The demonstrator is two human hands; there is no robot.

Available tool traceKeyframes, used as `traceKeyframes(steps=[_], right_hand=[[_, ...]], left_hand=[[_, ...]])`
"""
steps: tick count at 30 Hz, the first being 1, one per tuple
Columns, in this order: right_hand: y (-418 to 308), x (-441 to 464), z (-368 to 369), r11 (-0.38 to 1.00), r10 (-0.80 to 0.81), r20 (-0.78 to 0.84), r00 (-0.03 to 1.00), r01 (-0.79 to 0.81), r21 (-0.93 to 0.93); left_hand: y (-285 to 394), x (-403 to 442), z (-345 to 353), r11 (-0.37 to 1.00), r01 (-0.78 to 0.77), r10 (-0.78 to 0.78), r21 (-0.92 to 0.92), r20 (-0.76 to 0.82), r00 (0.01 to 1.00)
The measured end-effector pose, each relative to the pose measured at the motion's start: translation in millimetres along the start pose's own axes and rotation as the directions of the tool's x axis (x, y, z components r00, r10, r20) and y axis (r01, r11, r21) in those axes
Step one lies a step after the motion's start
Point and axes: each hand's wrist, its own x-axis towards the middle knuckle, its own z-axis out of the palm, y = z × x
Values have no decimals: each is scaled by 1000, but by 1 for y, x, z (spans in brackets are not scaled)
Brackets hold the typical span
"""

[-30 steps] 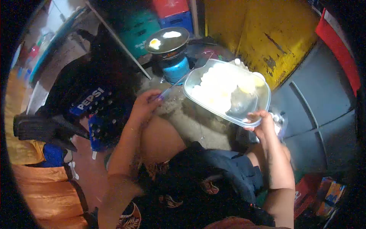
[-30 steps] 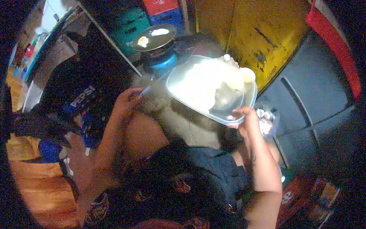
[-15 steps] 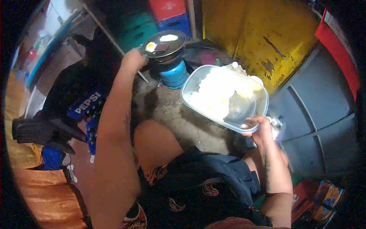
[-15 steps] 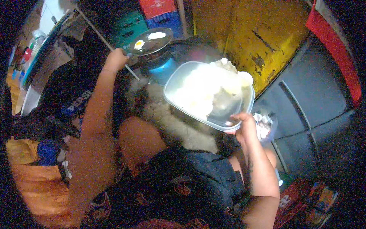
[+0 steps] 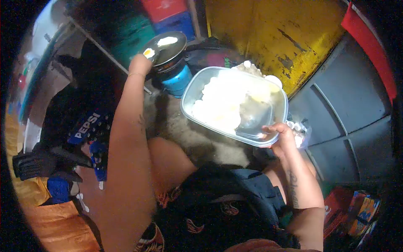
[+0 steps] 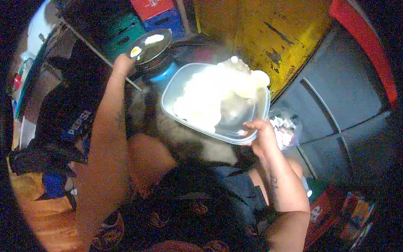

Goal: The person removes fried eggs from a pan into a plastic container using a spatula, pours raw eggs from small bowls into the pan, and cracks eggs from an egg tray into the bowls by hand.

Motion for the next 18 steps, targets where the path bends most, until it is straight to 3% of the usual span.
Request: traceKeyframes(steps=[18], right_hand=[[-13, -17, 23, 996, -22, -61, 998, 28, 85]], left_hand=[[17, -36, 27, 999, -19, 14, -46, -112, 994]])
